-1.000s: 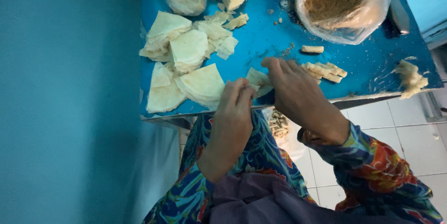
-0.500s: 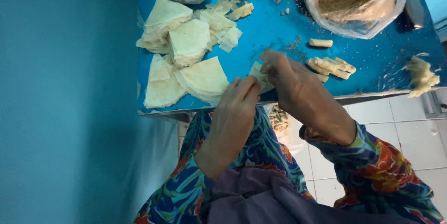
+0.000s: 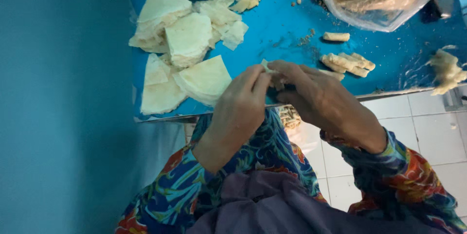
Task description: The person sits at a small blue table and tears pieces of soft white dough by hand, pressing and rolling them into short strips. The person occasionally dips their hands or the dough pieces into a bowl of brown powder and sets the finished strips on the table.
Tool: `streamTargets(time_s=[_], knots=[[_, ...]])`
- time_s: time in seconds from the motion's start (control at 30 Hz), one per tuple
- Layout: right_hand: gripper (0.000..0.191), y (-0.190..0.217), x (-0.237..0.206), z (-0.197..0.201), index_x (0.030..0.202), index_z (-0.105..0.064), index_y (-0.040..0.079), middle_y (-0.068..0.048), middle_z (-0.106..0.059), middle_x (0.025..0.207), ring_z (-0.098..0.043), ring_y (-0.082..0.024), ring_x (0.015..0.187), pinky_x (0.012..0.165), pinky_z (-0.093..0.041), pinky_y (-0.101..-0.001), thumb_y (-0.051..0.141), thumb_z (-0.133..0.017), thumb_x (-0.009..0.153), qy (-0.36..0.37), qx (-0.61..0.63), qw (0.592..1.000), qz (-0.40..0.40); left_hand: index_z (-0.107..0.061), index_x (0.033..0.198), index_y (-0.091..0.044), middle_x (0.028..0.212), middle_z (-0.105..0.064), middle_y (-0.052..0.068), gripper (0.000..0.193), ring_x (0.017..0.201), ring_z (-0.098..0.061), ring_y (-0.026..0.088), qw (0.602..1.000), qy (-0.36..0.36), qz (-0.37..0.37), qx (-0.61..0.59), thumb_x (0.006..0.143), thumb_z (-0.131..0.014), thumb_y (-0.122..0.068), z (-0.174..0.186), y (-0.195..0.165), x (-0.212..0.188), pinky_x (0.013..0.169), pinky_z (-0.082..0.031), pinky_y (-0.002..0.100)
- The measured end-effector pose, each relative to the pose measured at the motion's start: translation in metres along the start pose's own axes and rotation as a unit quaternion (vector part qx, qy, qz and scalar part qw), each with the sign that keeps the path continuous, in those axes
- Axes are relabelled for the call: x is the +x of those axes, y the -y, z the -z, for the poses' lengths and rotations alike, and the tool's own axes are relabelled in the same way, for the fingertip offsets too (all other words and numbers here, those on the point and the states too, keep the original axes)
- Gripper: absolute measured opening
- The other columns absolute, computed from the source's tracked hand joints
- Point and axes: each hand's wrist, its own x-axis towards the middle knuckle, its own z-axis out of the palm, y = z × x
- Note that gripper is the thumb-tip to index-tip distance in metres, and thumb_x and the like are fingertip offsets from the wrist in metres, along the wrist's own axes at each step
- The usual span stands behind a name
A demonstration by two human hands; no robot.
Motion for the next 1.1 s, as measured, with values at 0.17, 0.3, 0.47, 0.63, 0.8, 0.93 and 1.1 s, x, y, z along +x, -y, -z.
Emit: streamTargets(time_s=[0.17,0.3,0.47,0.63,0.8,0.93,1.1], knots=[[0.041,-0.001,0.011,-0.001,0.136,-0.054,0.005,-0.016,-0.071,0.113,-0.07,-0.038,0.105,0.08,-0.056,-0.0458,0.01,-0.069,0.098,-0.025,-0.011,0.999,0.037,-0.063,0.105,0.0,0.111,-0.06,0.017,0.011,0.097,-0.065,0.038,0.992,0.049,0.097,-0.066,0.095,-0.065,-0.001,0.003,-0.002,0.008,0.08,-0.052,0.048],[0.047,-0.01,0.029,0.001,0.138,-0.051,0.009,-0.017,-0.072,0.105,-0.072,-0.038,0.094,0.07,-0.055,-0.0456,0.011,-0.071,0.096,0.026,0.008,0.999,-0.035,-0.062,0.102,0.0,0.11,-0.057,0.018,0.011,0.097,-0.063,0.037,0.992,0.063,0.089,-0.061,0.091,-0.065,0.001,0.007,0.0,0.014,0.083,-0.05,0.048],[0.062,-0.019,0.043,0.008,0.15,-0.035,0.006,-0.014,-0.072,0.099,-0.075,-0.033,0.087,0.069,-0.057,-0.0414,0.003,-0.064,0.096,0.076,0.103,0.992,-0.024,-0.066,0.103,-0.003,0.093,-0.059,0.015,0.012,0.095,-0.061,0.036,0.994,0.078,0.076,0.007,0.091,-0.065,-0.002,0.004,0.001,0.016,0.088,-0.047,0.049],[0.056,-0.015,0.038,0.003,0.145,-0.044,0.009,-0.016,-0.074,0.098,-0.074,-0.036,0.087,0.068,-0.055,-0.0459,0.005,-0.069,0.096,0.061,0.029,0.997,-0.029,-0.065,0.113,0.004,0.093,-0.058,0.015,0.024,0.099,-0.062,0.033,0.99,0.054,0.008,0.132,0.09,-0.064,-0.002,-0.002,-0.008,0.008,0.116,-0.043,0.05],[0.054,-0.005,0.028,0.002,0.147,-0.044,0.005,-0.018,-0.072,0.109,-0.074,-0.035,0.092,0.068,-0.057,-0.0453,-0.001,-0.063,0.097,0.045,-0.005,0.999,-0.028,-0.066,0.109,0.0,0.095,-0.057,0.011,0.017,0.096,-0.061,0.029,0.987,0.062,0.005,0.146,0.092,-0.065,-0.003,-0.001,-0.008,0.003,0.123,-0.038,0.056],[0.052,-0.007,0.03,0.001,0.146,-0.047,0.006,-0.02,-0.071,0.11,-0.073,-0.036,0.095,0.073,-0.056,-0.0458,0.0,-0.065,0.097,0.042,-0.009,0.999,-0.032,-0.067,0.105,-0.004,0.095,-0.056,0.01,0.015,0.094,-0.06,0.028,0.99,0.044,0.019,0.135,0.091,-0.065,-0.003,-0.001,-0.005,0.011,0.117,-0.041,0.056],[0.058,-0.015,0.037,0.002,0.147,-0.045,0.007,-0.014,-0.073,0.1,-0.074,-0.032,0.093,0.074,-0.056,-0.0427,0.002,-0.07,0.095,0.054,0.076,0.993,-0.065,-0.065,0.094,-0.006,0.091,-0.061,0.013,0.007,0.092,-0.062,0.034,0.995,0.066,0.07,-0.001,0.088,-0.067,-0.006,0.001,0.01,0.024,0.089,-0.046,0.05]])
